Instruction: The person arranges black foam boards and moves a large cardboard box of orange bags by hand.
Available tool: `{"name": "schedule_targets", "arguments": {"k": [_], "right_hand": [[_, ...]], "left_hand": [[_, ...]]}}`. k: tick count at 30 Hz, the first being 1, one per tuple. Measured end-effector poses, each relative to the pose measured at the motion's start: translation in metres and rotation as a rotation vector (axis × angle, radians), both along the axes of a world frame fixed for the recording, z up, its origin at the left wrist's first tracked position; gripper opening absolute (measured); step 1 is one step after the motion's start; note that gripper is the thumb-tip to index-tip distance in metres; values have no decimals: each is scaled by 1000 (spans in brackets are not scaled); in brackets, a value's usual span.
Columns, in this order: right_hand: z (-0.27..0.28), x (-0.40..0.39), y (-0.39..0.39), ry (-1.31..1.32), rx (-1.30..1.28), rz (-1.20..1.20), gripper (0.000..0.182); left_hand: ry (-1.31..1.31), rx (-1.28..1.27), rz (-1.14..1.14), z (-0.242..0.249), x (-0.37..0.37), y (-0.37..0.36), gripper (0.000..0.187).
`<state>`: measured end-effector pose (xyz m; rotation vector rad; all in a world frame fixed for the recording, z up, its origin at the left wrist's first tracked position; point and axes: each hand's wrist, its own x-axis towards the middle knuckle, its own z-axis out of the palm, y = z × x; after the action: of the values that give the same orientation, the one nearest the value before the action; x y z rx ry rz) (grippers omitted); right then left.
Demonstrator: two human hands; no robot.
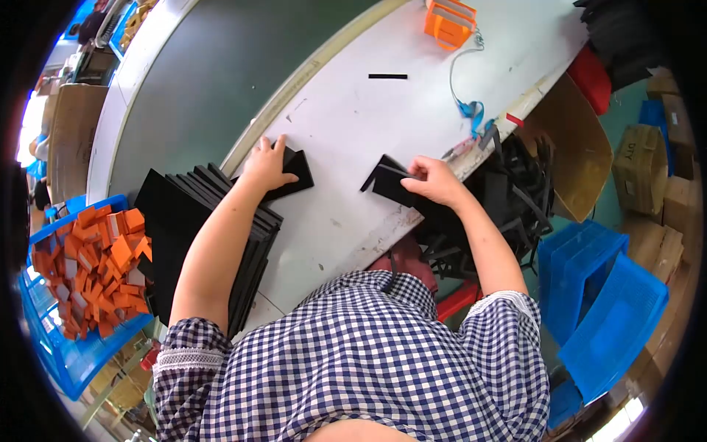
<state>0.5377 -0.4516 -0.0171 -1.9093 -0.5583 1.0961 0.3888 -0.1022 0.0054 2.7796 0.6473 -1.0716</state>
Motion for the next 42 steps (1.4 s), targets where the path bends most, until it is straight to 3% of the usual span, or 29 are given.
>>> {"name": "schedule_targets", "arguments": {"k": [4, 6, 9, 10, 12, 13, 15, 16, 18, 21, 24, 26, 27, 28, 30, 31, 32, 34, 36, 38, 40, 42], "right_hand": [[29, 3, -64, -130, -9, -286, 21], [49, 8, -106, -201, 9, -462, 17], [32, 20, -195, -278, -51, -726, 22], [8, 27, -234, -272, -123, -699, 29], [7, 23, -253, -280, -413, -635, 40], [14, 23, -249, -279, -412, -636, 40], [35, 17, -236, -979, -505, -463, 48], [45, 18, -214, -756, -381, -638, 48], [64, 11, -148, -523, -127, -677, 45], [52, -20, -23, -219, 60, -388, 49], [27, -80, 121, 13, 326, -33, 83], [29, -113, 196, 43, 290, 50, 105], [11, -128, 224, 71, 393, -49, 102], [26, -122, 239, 109, 459, -41, 82], [-5, -125, 261, -26, 393, -74, 61], [-15, -121, 266, 139, 511, -61, 41], [-28, -115, 260, 130, 502, -52, 41], [-3, -98, 235, 701, 536, -132, 31], [4, -85, 223, 804, 468, -193, 25], [-11, -80, 221, 873, 548, -272, 23], [-12, -75, 219, 855, 525, -325, 24], [-13, -72, 210, 844, 465, -409, 24]], "left_hand": [[-34, -84, -71, 11, 1, 19, 108], [18, -124, 23, 28, 4, 31, 101], [-180, -306, 77, 31, -6, 48, 79], [-177, -288, 76, 29, -8, 53, 79], [-349, -499, 304, 30, -12, 64, 71], [-413, -593, 445, 35, -19, 66, 62], [-408, -621, 499, 41, -28, 76, 59], [-403, -654, 554, 43, -33, 78, 57], [-447, -688, 649, 66, -35, 67, 52], [-608, -854, 775, 87, -35, 49, 45], [-611, -813, 767, 95, -29, 32, 41], [-669, -878, 919, 100, -23, 20, 35], [-686, -936, 985, 112, -20, 11, 35], [-699, -995, 1055, 119, -20, 6, 35], [-634, -984, 971, 112, -26, 12, 55], [-699, -931, 920, 123, -32, 11, 62], [-759, -883, 868, 134, -37, 11, 69], [-930, -791, 659, 145, -53, 30, 74], [-905, -653, 564, 153, -71, 49, 68], [-802, -394, 265, 149, -92, 49, 62], [-491, 33, 2, 147, -116, 28, 57], [-586, 46, -19, 129, -139, 23, 54]]}}
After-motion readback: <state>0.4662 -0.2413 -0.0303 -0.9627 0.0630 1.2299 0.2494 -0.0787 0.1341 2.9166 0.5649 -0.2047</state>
